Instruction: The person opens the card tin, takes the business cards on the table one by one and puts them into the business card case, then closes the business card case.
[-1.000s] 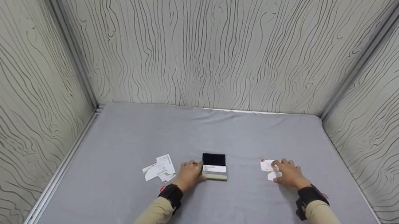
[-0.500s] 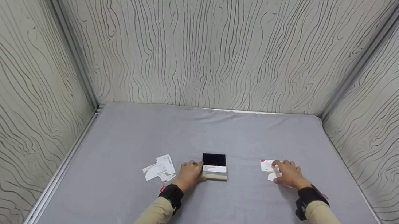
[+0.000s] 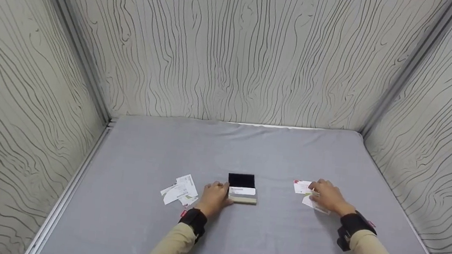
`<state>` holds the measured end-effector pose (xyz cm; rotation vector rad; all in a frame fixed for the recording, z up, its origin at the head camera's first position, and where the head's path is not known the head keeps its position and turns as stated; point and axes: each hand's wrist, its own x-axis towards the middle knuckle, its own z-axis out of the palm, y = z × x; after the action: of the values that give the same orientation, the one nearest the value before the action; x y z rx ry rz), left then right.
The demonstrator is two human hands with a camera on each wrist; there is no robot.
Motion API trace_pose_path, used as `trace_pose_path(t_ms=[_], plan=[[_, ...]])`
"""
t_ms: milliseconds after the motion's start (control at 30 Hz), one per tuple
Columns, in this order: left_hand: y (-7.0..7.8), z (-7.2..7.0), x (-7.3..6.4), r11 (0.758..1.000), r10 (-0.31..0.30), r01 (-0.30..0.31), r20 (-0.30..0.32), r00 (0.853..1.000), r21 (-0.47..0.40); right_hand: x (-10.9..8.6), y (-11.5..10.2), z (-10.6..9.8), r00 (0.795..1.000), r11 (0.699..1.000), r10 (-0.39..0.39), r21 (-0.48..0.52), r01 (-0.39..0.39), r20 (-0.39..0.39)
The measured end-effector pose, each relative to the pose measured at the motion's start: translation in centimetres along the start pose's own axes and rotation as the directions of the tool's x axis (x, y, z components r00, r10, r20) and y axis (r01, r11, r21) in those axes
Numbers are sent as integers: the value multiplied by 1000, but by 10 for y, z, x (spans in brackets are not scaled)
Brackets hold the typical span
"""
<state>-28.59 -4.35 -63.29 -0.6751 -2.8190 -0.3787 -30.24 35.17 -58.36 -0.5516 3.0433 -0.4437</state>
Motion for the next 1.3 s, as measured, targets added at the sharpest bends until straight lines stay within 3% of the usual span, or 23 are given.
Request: trace_pose_path(t_ms=[133,333,700,1133,1300], plan=[[-1,1,-1,1000,5,-5,-11,1000,-17,0,-6,-4,998,995,-60,78,58,21],[0,-1,0,1000,7,-7,-19,1000,-16,1,-17,-10,994,989,-102,107,98,31],[2,-2,1,1000,-30,31,30,999,-5,10,-36,-11,974,965,-222,132,227,-51],[-1,3,0,1000,-5,6,-15,1000,5,20,-54,-5,954,953,-250,133,273,-165],[0,2,0,1000,-2,2,-26,1000,8,20,-59,-4,952,947,-261,149,284,-160]])
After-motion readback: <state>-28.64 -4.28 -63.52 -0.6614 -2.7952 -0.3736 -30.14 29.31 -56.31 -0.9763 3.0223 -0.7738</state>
